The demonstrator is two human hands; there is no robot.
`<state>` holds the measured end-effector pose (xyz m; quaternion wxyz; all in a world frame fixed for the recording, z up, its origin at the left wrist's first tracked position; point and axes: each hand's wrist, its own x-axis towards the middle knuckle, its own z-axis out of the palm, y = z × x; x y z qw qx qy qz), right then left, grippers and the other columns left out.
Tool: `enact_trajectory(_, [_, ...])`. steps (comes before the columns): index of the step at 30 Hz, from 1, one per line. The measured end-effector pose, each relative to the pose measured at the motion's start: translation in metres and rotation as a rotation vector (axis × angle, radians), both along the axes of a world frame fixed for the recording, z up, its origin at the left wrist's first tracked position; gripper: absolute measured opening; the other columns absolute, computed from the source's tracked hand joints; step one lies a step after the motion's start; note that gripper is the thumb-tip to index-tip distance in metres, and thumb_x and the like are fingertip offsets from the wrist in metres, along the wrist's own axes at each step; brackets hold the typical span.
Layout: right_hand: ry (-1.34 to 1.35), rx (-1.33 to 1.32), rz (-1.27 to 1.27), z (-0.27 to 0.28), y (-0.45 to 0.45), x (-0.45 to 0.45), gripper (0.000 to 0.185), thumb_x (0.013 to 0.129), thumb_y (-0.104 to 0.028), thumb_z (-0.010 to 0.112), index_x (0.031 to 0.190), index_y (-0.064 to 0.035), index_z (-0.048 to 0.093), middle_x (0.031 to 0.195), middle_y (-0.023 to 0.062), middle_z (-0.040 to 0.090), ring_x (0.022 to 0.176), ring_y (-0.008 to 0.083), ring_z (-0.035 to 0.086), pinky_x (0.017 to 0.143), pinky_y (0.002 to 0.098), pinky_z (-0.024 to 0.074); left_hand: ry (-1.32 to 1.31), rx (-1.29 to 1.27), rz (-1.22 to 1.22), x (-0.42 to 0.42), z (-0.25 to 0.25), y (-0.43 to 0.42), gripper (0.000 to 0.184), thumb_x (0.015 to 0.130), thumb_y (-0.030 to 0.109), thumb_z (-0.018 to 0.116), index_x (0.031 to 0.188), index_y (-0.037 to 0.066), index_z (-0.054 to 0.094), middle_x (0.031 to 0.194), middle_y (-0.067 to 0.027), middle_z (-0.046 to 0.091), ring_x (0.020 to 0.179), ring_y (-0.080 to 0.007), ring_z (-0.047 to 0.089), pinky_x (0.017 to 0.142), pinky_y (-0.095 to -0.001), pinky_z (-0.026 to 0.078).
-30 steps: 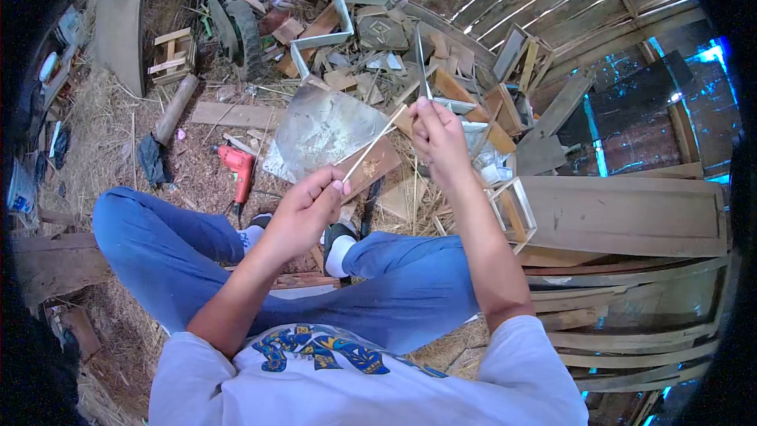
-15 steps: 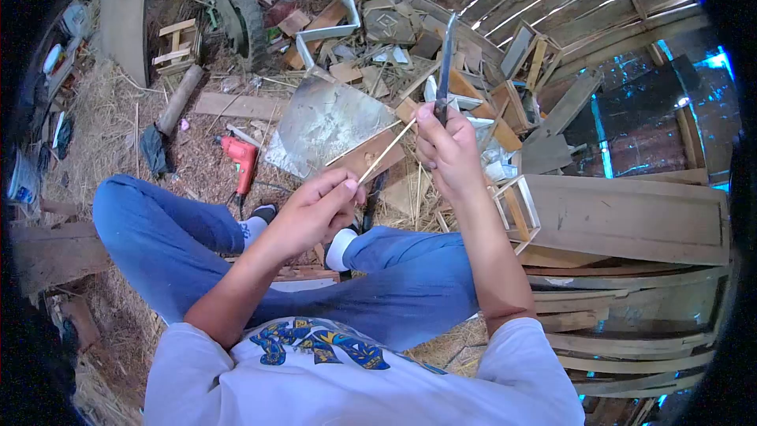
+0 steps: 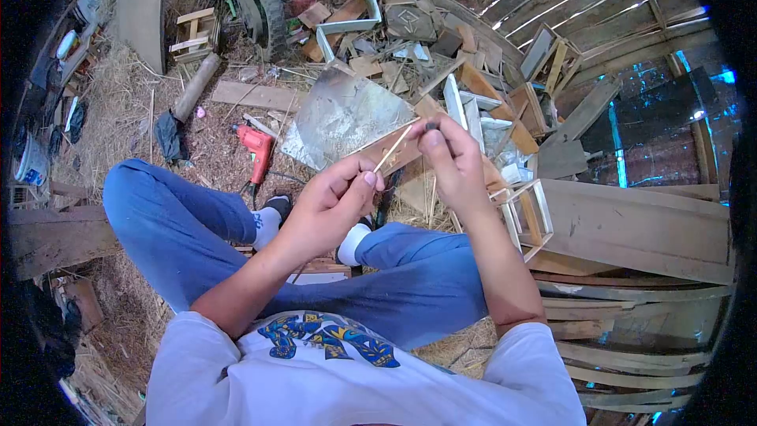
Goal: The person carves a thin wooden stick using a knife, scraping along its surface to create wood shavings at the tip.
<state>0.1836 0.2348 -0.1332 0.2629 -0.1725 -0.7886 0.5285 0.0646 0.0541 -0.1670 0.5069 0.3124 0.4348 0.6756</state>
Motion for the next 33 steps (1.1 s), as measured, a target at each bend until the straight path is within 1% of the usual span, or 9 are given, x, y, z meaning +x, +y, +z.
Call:
enact_trajectory(1, [0.002,0.0,0.002,0.001,0.001,0.002,0.023,0.102,-0.024,0.066,0.1,-0.0017,0.069,0.09,0.0058,0.071,0.088,0.0139,0.066,0.08,0.0293,0.0505,0.034,-0.005,0.037,0.0,0.003,-0.001,0.017,0.112,0.022,0.047,0.11,0.008,0.057,0.069,0.0081,0.041,0.055,-0.001,0.034,0.049,-0.0222,0.025])
enact_trajectory(3, [-0.067,0.394,0.038,0.002,0.004,0.004,0.022,0.098,-0.024,0.068,0.095,-0.0022,0.068,0.087,0.013,0.07,0.082,0.0263,0.07,0.073,0.0335,0.0525,0.068,-0.011,0.078,-0.001,0.01,-0.004,0.016,0.112,0.021,0.048,0.111,0.008,0.057,0.07,0.0088,0.041,0.056,-0.0003,0.034,0.05,-0.0222,0.025])
enact_trajectory(6, [-0.123,0.522,0.118,0.007,-0.003,0.002,0.021,0.095,-0.023,0.071,0.092,-0.0032,0.068,0.084,0.0163,0.068,0.077,0.035,0.069,0.066,0.0392,0.0527,0.061,-0.054,0.088,-0.002,0.019,-0.009,0.015,0.111,0.014,0.051,0.112,0.004,0.061,0.082,0.0066,0.049,0.072,-0.0019,0.04,0.063,-0.02,0.034])
enact_trajectory(9, [-0.038,0.573,0.138,0.001,-0.004,-0.001,0.028,0.099,-0.026,0.068,0.087,-0.0015,0.065,0.072,0.0103,0.06,0.062,0.0257,0.06,0.058,0.0351,0.045,0.159,-0.066,0.168,0.001,0.019,-0.01,0.015,0.109,0.011,0.052,0.115,0.003,0.064,0.085,0.0045,0.055,0.075,-0.0029,0.044,0.066,-0.021,0.038])
enact_trajectory(14, [-0.067,0.698,0.106,0.006,-0.004,-0.001,0.028,0.097,-0.027,0.071,0.084,-0.0027,0.066,0.068,0.0102,0.059,0.058,0.0269,0.059,0.053,0.0367,0.0433,0.465,-0.055,0.291,0.004,0.017,-0.011,0.014,0.107,0.008,0.053,0.11,0.001,0.065,0.085,0.0032,0.054,0.074,-0.0034,0.043,0.063,-0.0235,0.036])
enact_trajectory(27, [-0.088,0.838,-0.004,0.005,-0.005,-0.003,0.036,0.094,-0.038,0.072,0.076,-0.0096,0.059,0.062,0.0107,0.056,0.056,0.0325,0.061,0.049,0.0428,0.0443,0.581,-0.096,0.347,-0.001,0.013,-0.01,0.016,0.103,0.003,0.055,0.115,0.001,0.066,0.072,-0.0054,0.057,0.064,-0.0067,0.047,0.058,-0.0261,0.041])
enact_trajectory(29, [-0.102,0.815,-0.04,0.005,0.0,-0.002,0.035,0.094,-0.038,0.072,0.076,-0.01,0.059,0.063,0.0105,0.056,0.057,0.0325,0.062,0.049,0.043,0.0445,0.49,-0.207,0.249,0.002,0.022,-0.016,0.015,0.108,0.005,0.051,0.112,-0.003,0.063,0.093,-0.0018,0.061,0.087,-0.006,0.053,0.079,-0.0237,0.045])
enact_trajectory(30, [-0.119,0.787,-0.075,0.004,-0.001,-0.002,0.035,0.093,-0.037,0.072,0.075,-0.0103,0.059,0.063,0.0102,0.056,0.058,0.0324,0.062,0.05,0.0433,0.0448,0.493,-0.211,0.248,0.001,0.021,-0.015,0.015,0.108,0.005,0.051,0.112,-0.003,0.063,0.093,-0.0018,0.061,0.087,-0.006,0.053,0.079,-0.0237,0.045])
enact_trajectory(33, [-0.107,0.817,-0.029,0.004,-0.006,-0.001,0.035,0.093,-0.036,0.072,0.074,-0.0098,0.058,0.065,0.0106,0.058,0.06,0.0322,0.063,0.051,0.0433,0.0449,0.553,-0.106,0.349,-0.001,0.012,-0.009,0.011,0.103,0.005,0.056,0.109,0.001,0.065,0.069,-0.004,0.054,0.062,-0.0055,0.044,0.055,-0.0273,0.038])
